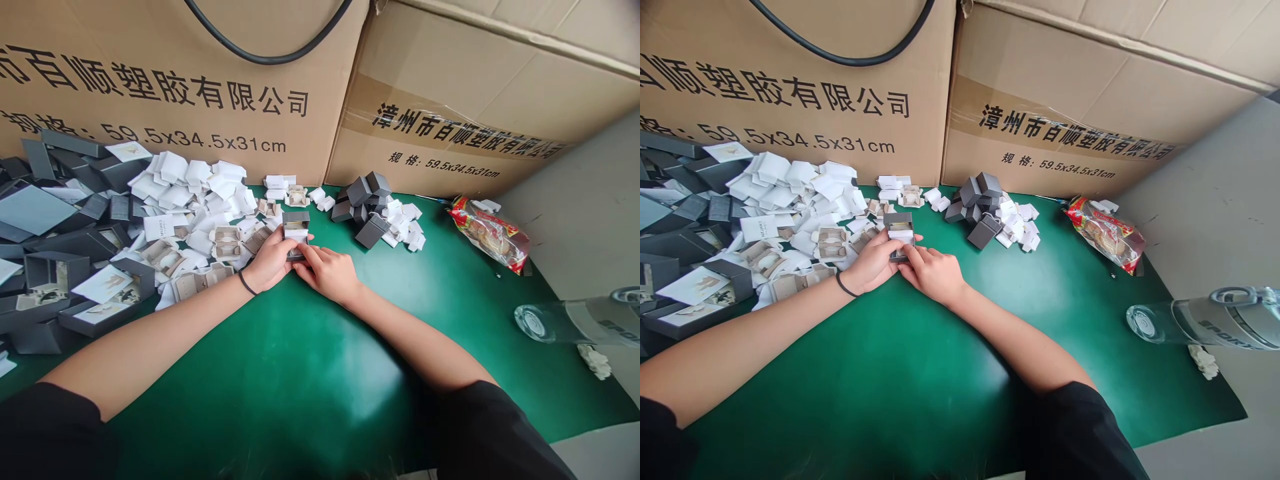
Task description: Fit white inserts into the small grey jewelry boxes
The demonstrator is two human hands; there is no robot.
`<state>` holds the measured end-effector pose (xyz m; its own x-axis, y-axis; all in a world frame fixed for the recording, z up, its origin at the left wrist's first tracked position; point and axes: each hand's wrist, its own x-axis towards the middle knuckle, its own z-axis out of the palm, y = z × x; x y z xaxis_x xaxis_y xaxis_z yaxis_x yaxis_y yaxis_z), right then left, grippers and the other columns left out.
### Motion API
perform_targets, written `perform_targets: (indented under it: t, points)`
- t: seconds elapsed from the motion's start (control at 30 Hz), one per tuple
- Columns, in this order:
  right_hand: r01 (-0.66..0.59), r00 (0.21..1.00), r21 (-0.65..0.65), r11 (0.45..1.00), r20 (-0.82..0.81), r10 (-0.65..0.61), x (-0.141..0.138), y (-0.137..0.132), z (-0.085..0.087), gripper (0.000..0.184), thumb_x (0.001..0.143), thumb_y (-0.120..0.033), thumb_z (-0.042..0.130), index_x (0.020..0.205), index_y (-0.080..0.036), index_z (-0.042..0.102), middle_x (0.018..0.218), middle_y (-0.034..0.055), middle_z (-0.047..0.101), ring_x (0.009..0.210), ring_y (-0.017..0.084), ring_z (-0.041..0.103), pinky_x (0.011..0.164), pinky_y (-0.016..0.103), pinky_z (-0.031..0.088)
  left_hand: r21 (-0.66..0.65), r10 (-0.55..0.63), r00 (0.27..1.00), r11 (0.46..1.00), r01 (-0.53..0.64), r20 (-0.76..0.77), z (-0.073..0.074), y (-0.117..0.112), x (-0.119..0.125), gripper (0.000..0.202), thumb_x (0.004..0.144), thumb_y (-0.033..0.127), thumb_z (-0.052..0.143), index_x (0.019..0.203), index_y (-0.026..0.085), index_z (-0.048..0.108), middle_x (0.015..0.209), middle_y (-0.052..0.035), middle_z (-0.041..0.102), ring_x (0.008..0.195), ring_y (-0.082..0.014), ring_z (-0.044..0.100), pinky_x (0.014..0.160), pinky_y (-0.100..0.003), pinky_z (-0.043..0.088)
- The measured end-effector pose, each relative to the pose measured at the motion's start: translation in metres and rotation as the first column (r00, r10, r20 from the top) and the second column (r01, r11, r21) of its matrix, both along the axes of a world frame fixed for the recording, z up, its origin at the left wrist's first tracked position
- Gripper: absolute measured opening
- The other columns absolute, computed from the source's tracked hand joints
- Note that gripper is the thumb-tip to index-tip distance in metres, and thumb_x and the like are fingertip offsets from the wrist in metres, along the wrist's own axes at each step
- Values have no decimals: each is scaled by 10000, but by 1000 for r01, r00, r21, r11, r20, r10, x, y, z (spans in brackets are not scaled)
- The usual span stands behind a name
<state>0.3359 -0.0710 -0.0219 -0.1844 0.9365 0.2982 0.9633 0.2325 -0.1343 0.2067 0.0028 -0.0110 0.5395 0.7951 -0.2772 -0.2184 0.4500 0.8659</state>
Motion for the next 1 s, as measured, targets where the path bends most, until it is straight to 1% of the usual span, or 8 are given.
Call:
perform_targets:
  t: [0.1,0.23,0.4,0.53,0.6,0.7,0.8,1.0]
  points:
    - [24,999,-44,999,-34,-26,-1,0,1,451,954,-462,335,1239,-172,529,1048,63,703,869,155,635,562,266,330,-2,-2,1000,1000,2,-3,0,0,0,327,711,154,578,1031,215,543,1040,-46,674,880,-190,629,627,-272,489]
    - [35,997,-63,997,-63,-39,-1,0,-1,440,942,-453,366,1250,-177,518,1036,57,708,895,158,646,566,255,344,-5,5,1000,1000,-5,-9,3,-2,1,314,713,149,587,1015,216,537,1036,-41,677,833,-171,632,628,-268,489]
    - [25,993,-43,999,-111,-29,0,0,-1,434,940,-435,362,1259,-179,507,936,34,721,817,150,645,544,258,324,-4,33,999,999,-34,-34,8,-4,2,289,721,129,554,996,214,530,1037,-40,663,853,-165,617,603,-244,486]
    - [3,990,-23,1000,-143,-6,1,-1,2,437,945,-381,354,1326,-194,458,867,25,714,769,136,627,564,243,327,45,39,997,998,-36,-68,9,-7,2,284,728,144,545,998,226,519,1075,-41,638,916,-178,589,581,-232,474]
    - [2,989,-34,999,-146,-7,2,-1,3,454,949,-411,351,1346,-214,447,868,22,711,761,134,622,567,236,324,63,23,997,998,-19,-70,7,-7,3,289,723,164,562,1003,225,520,1071,-44,631,931,-185,580,603,-243,480]
    - [38,988,-66,997,-144,-48,2,0,3,538,934,-521,353,1377,-223,420,845,26,705,724,137,616,557,232,313,79,9,997,997,-3,-75,3,-6,3,311,714,180,577,1019,215,525,1047,-51,629,938,-187,573,650,-261,493]
    - [74,988,-92,993,-127,-86,1,1,3,617,904,-601,363,1387,-220,408,821,37,701,685,142,610,542,235,293,93,0,996,996,8,-86,0,-4,3,338,702,169,570,1035,210,530,1028,-47,626,923,-177,565,653,-249,484]
    - [94,987,-106,990,-118,-107,-1,1,5,649,898,-625,351,1392,-205,383,790,43,696,665,152,616,525,244,259,102,-8,995,995,18,-98,3,-5,3,362,710,157,548,1067,215,530,1047,-41,606,873,-153,551,599,-210,440]
